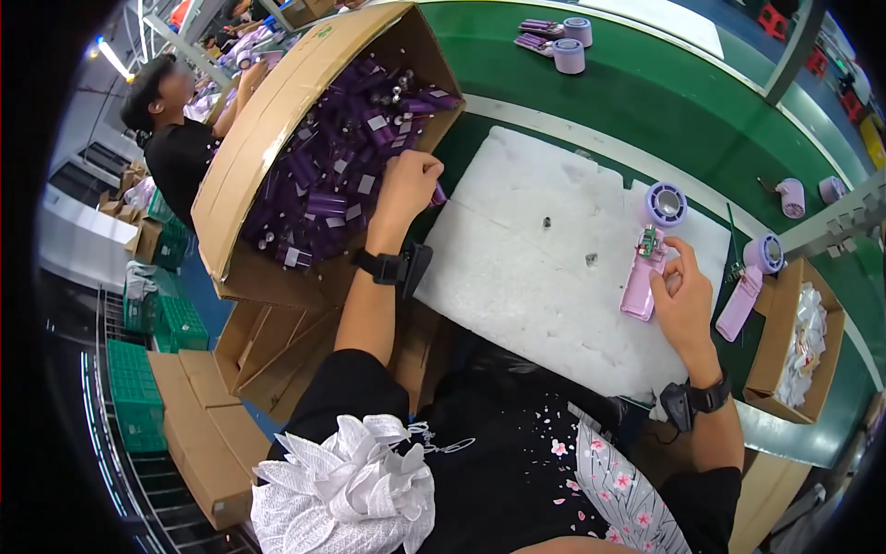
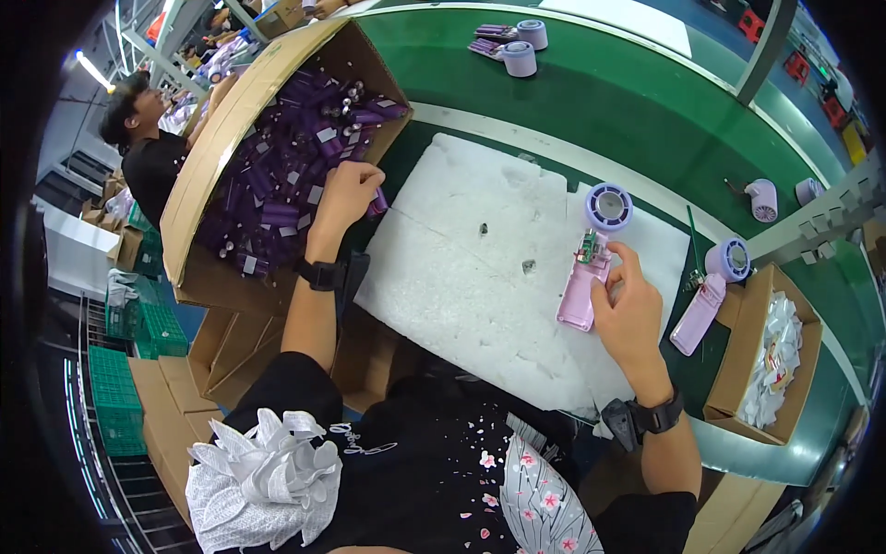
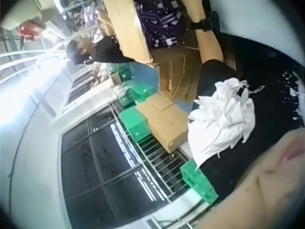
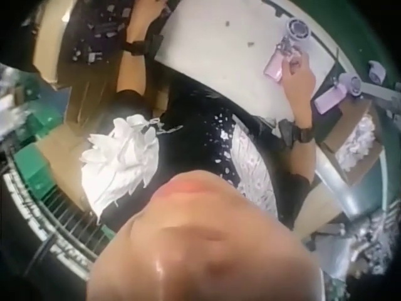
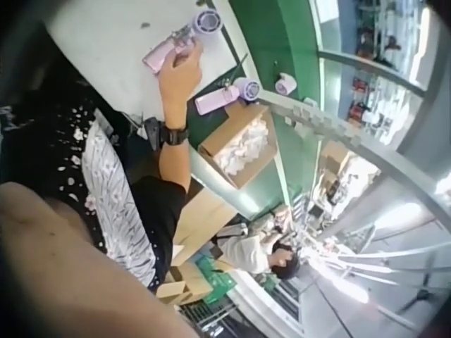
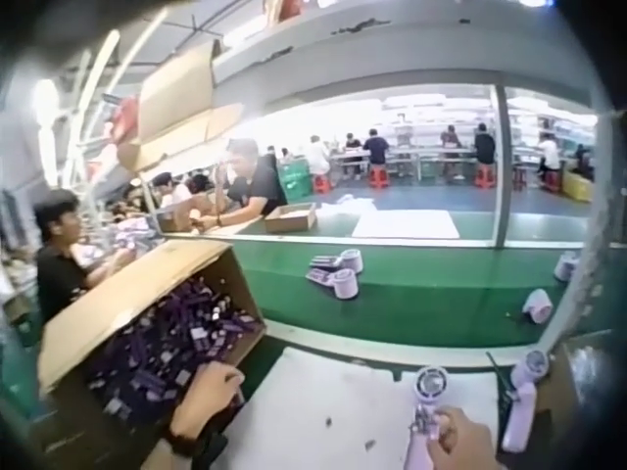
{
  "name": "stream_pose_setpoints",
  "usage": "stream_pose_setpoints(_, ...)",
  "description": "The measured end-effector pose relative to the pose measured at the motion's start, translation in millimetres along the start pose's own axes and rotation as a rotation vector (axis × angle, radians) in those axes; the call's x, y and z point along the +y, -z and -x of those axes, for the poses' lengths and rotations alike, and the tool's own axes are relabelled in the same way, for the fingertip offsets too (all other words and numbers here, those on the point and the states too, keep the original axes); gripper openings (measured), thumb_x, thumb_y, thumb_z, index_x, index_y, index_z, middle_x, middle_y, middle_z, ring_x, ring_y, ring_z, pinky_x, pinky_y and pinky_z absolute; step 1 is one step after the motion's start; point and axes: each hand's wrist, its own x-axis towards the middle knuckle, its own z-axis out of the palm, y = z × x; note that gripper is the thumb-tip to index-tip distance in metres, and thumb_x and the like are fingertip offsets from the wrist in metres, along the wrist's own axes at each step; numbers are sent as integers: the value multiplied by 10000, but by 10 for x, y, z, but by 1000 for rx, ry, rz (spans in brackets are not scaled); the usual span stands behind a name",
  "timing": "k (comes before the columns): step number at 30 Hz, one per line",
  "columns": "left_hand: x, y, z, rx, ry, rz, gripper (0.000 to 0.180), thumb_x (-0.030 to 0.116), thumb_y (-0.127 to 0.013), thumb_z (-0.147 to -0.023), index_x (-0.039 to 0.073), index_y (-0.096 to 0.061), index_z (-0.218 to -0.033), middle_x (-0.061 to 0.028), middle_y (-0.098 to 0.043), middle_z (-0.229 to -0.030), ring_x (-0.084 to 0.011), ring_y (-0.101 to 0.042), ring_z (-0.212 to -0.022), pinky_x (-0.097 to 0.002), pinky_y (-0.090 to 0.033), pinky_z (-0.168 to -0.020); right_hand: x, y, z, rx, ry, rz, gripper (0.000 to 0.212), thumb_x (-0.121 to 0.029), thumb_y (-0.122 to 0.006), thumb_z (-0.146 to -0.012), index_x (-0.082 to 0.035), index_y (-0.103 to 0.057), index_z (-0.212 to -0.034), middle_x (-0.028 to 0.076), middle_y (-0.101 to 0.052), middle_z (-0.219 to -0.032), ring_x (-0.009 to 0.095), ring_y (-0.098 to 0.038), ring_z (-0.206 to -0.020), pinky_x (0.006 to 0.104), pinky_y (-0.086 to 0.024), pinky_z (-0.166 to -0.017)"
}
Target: Assembling small handheld portable fans by installing internal components like batteries and circuit boards into the plastic casing.
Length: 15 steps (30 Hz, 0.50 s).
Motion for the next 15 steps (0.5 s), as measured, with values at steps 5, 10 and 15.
stream_pose_setpoints(5, -82, -15, -78, 275, -204, -34, 191, 78, -617, -868, -55, -676, -992, -167, -681, -749, -234, -676, -682, -317, -505, -652, 36, -16, -25, -1, 16, 3, 421, -59, -646, -788, -56, -549, -1198, 76, -591, -668, 208, -556, -501, 340, -415, -496)
stream_pose_setpoints(10, 653, 240, 190, 208, -425, 168, 168, 1, -574, -882, -28, -686, -1003, -162, -709, -843, -173, -677, -709, -281, -505, -649, 35, -14, -4, 165, 72, -17, 447, -49, -683, -775, -36, -558, -1204, 103, -595, -812, 142, -549, -677, 282, -412, -567)
stream_pose_setpoints(15, 1371, -110, 492, -137, -964, 280, 202, 2, -602, -852, 12, -693, -1032, -131, -711, -957, -257, -683, -825, -322, -536, -733, -152, 58, -78, 632, 525, 131, 419, -51, -734, -747, -19, -591, -1140, 152, -580, -954, 138, -544, -880, 263, -444, -666)
